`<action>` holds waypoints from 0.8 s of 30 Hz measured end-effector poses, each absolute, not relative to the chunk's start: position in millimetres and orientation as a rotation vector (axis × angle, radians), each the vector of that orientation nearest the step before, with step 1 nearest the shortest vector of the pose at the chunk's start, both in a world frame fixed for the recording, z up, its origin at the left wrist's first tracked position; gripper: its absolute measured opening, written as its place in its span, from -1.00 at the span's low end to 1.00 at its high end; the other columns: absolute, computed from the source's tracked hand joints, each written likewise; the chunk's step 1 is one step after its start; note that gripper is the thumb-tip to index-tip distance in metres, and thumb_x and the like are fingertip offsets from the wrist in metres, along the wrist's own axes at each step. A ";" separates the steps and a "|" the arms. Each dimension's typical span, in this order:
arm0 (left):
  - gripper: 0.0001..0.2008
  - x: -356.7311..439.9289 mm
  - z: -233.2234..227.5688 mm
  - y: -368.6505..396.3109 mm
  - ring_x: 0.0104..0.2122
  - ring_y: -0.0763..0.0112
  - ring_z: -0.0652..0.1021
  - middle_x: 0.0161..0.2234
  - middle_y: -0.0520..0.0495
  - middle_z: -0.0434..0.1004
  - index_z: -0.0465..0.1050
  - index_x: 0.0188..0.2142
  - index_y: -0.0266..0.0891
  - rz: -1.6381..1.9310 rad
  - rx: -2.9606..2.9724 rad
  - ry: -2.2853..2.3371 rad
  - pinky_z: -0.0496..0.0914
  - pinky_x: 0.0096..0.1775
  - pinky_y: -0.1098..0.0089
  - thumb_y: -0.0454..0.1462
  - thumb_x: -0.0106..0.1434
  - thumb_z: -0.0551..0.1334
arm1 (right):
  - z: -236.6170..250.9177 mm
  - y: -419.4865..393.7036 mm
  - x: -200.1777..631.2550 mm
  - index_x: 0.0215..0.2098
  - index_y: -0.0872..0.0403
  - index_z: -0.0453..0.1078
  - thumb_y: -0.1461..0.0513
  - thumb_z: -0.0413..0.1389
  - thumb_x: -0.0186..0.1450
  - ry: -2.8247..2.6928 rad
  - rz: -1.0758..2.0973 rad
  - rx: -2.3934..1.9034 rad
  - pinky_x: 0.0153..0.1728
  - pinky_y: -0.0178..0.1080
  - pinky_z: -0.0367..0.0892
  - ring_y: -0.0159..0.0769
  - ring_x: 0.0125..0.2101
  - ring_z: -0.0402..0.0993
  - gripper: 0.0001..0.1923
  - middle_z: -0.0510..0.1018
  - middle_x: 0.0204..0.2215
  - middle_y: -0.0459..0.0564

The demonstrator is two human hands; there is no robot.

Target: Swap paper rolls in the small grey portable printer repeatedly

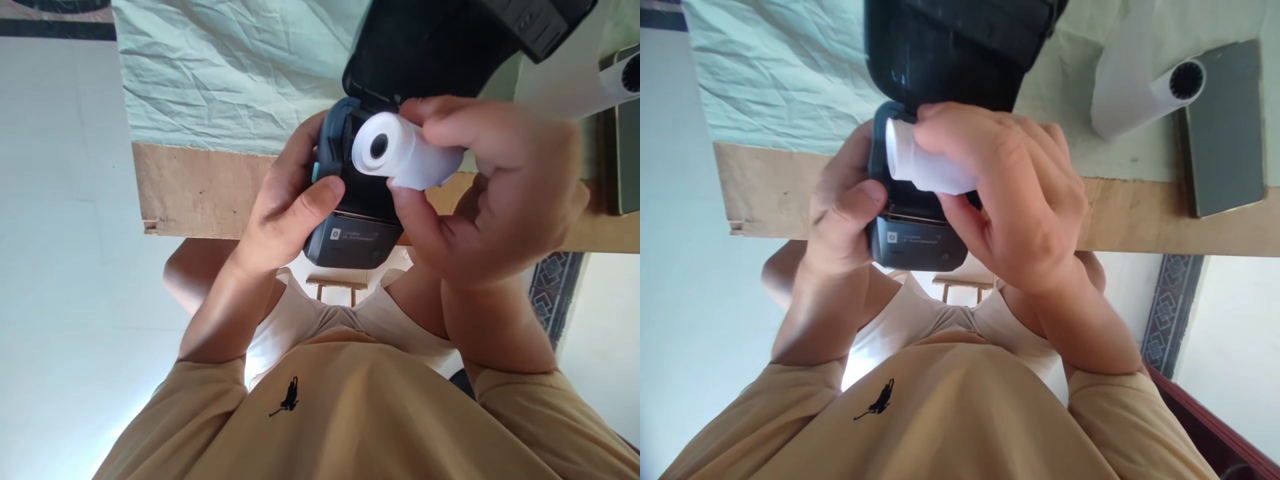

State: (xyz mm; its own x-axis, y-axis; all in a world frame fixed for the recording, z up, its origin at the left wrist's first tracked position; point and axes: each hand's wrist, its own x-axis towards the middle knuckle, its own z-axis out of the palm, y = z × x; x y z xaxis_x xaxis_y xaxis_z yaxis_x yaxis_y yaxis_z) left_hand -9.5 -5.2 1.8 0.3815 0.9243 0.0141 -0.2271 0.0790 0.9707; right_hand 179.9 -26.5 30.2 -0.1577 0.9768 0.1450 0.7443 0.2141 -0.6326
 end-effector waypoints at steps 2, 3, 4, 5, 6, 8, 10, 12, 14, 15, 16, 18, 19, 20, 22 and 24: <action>-0.53 -10.8 -1.1 -4.6 0.34 0.03 0.41 0.19 -0.11 0.53 0.41 0.18 -0.25 0.981 1.200 0.749 0.36 0.33 0.11 -0.07 0.39 0.27 | 27.0 -21.7 180.9 0.03 -0.12 0.34 0.24 0.03 0.39 -2.000 0.302 -1.394 0.14 -0.15 0.51 -0.33 0.15 0.55 -0.74 0.57 0.07 -0.27; -0.51 -11.2 -2.9 -4.4 0.35 0.02 0.40 0.19 -0.10 0.53 0.40 0.19 -0.24 0.996 1.216 0.720 0.37 0.32 0.11 -0.05 0.38 0.28 | 24.3 -19.9 183.2 0.01 -0.09 0.34 0.28 0.08 0.35 -2.001 0.191 -1.291 0.07 -0.18 0.53 -0.32 0.09 0.59 -0.72 0.60 0.05 -0.27; -0.50 -11.5 -4.4 -4.3 0.35 0.01 0.39 0.19 -0.09 0.52 0.39 0.20 -0.23 1.010 1.234 0.691 0.36 0.34 0.11 -0.04 0.38 0.28 | 21.3 -18.5 185.9 0.00 -0.06 0.35 0.31 0.13 0.30 -2.003 0.117 -1.208 0.01 -0.20 0.55 -0.30 0.04 0.63 -0.69 0.62 0.03 -0.25; -0.51 -11.7 -5.5 -4.4 0.36 0.02 0.39 0.20 -0.07 0.51 0.39 0.20 -0.22 1.019 1.250 0.677 0.34 0.35 0.10 -0.04 0.38 0.27 | 18.5 -17.4 188.5 -0.01 -0.02 0.37 0.33 0.17 0.26 -2.001 0.078 -1.154 -0.04 -0.21 0.57 -0.26 0.01 0.65 -0.67 0.64 0.00 -0.21; -0.53 -11.7 -5.9 -4.6 0.36 0.04 0.39 0.21 -0.05 0.50 0.39 0.20 -0.20 1.015 1.264 0.674 0.33 0.37 0.10 -0.04 0.39 0.25 | 16.2 -16.6 190.5 -0.02 0.03 0.39 0.34 0.20 0.22 -2.001 0.048 -1.122 -0.07 -0.20 0.58 -0.23 -0.03 0.66 -0.65 0.65 -0.02 -0.16; -0.58 -11.3 -4.8 -5.0 0.35 0.07 0.40 0.21 -0.03 0.50 0.39 0.19 -0.19 0.996 1.280 0.689 0.33 0.37 0.09 -0.07 0.42 0.22 | 13.9 -15.9 192.4 -0.04 0.10 0.43 0.36 0.22 0.18 -2.009 -0.001 -1.103 -0.12 -0.19 0.58 -0.22 -0.10 0.67 -0.64 0.67 -0.05 -0.09; -0.62 -10.8 -2.0 -5.4 0.34 0.08 0.41 0.19 -0.05 0.51 0.37 0.17 -0.21 0.972 1.286 0.725 0.35 0.35 0.09 -0.11 0.45 0.19 | 14.1 -16.2 191.7 -0.06 0.11 0.45 0.36 0.23 0.17 -2.009 -0.052 -1.111 -0.18 -0.21 0.56 -0.24 -0.16 0.68 -0.65 0.68 -0.08 -0.08; -0.62 -10.4 0.9 -5.2 0.34 0.10 0.41 0.20 -0.09 0.50 0.35 0.18 -0.26 0.969 1.303 0.740 0.34 0.36 0.10 -0.15 0.45 0.17 | 15.2 -16.9 189.6 -0.08 0.07 0.45 0.34 0.23 0.16 -2.004 -0.087 -1.135 -0.21 -0.23 0.52 -0.27 -0.17 0.68 -0.67 0.69 -0.09 -0.14; -0.61 -10.4 2.6 -4.7 0.33 0.13 0.41 0.21 -0.12 0.49 0.32 0.19 -0.30 0.952 1.324 0.768 0.33 0.36 0.12 -0.17 0.45 0.14 | 15.9 -17.4 187.3 -0.09 0.03 0.44 0.32 0.25 0.16 -2.024 -0.099 -1.176 -0.21 -0.26 0.49 -0.30 -0.16 0.69 -0.67 0.69 -0.09 -0.21; -0.59 -10.5 2.8 -4.4 0.32 0.13 0.42 0.21 -0.13 0.48 0.31 0.19 -0.32 0.950 1.334 0.773 0.33 0.36 0.13 -0.16 0.45 0.15 | 15.9 -17.6 186.3 -0.10 0.03 0.43 0.31 0.25 0.16 -2.039 -0.095 -1.188 -0.21 -0.27 0.48 -0.32 -0.17 0.69 -0.68 0.69 -0.09 -0.23; -0.58 -10.6 2.8 -4.1 0.31 0.13 0.43 0.20 -0.13 0.49 0.32 0.20 -0.32 0.950 1.339 0.778 0.33 0.36 0.14 -0.14 0.45 0.15 | 15.8 -17.6 185.4 -0.12 0.03 0.43 0.30 0.26 0.17 -2.054 -0.089 -1.203 -0.21 -0.28 0.47 -0.34 -0.17 0.69 -0.70 0.69 -0.10 -0.25; -0.56 -10.9 2.1 -3.9 0.27 0.10 0.46 0.17 -0.14 0.51 0.34 0.19 -0.30 0.952 1.341 0.793 0.37 0.32 0.13 -0.09 0.45 0.16 | 15.1 -17.2 184.1 -0.15 0.04 0.42 0.30 0.26 0.19 -2.056 -0.057 -1.200 -0.20 -0.29 0.47 -0.36 -0.18 0.69 -0.75 0.70 -0.10 -0.23; -0.55 -10.9 1.6 -4.0 0.25 0.09 0.47 0.15 -0.13 0.52 0.36 0.19 -0.28 0.956 1.342 0.799 0.39 0.30 0.13 -0.06 0.44 0.16 | 14.6 -16.9 183.8 -0.17 0.05 0.42 0.30 0.26 0.21 -2.050 -0.035 -1.196 -0.19 -0.29 0.48 -0.36 -0.18 0.69 -0.78 0.70 -0.10 -0.21; -0.54 -10.9 1.0 -4.2 0.24 0.07 0.48 0.14 -0.13 0.53 0.38 0.18 -0.26 0.960 1.341 0.805 0.40 0.28 0.13 -0.04 0.44 0.17 | 14.2 -16.6 183.7 -0.19 0.06 0.42 0.31 0.24 0.23 -2.043 -0.009 -1.187 -0.18 -0.29 0.49 -0.35 -0.17 0.69 -0.82 0.70 -0.10 -0.19; -0.54 -10.8 -0.2 -4.7 0.23 0.06 0.49 0.12 -0.11 0.54 0.41 0.17 -0.21 0.970 1.333 0.809 0.41 0.26 0.13 -0.01 0.43 0.18 | 13.1 -15.7 184.3 -0.23 0.06 0.44 0.34 0.21 0.26 -2.037 0.047 -1.161 -0.17 -0.28 0.50 -0.33 -0.14 0.69 -0.88 0.70 -0.10 -0.14; -0.55 -10.7 -1.2 -5.1 0.22 0.07 0.49 0.13 -0.09 0.54 0.42 0.17 -0.19 0.980 1.321 0.798 0.39 0.27 0.12 -0.01 0.42 0.20 | 12.0 -14.6 185.6 -0.27 0.05 0.45 0.37 0.19 0.26 -2.033 0.100 -1.150 -0.18 -0.26 0.51 -0.32 -0.13 0.67 -0.89 0.70 -0.12 -0.12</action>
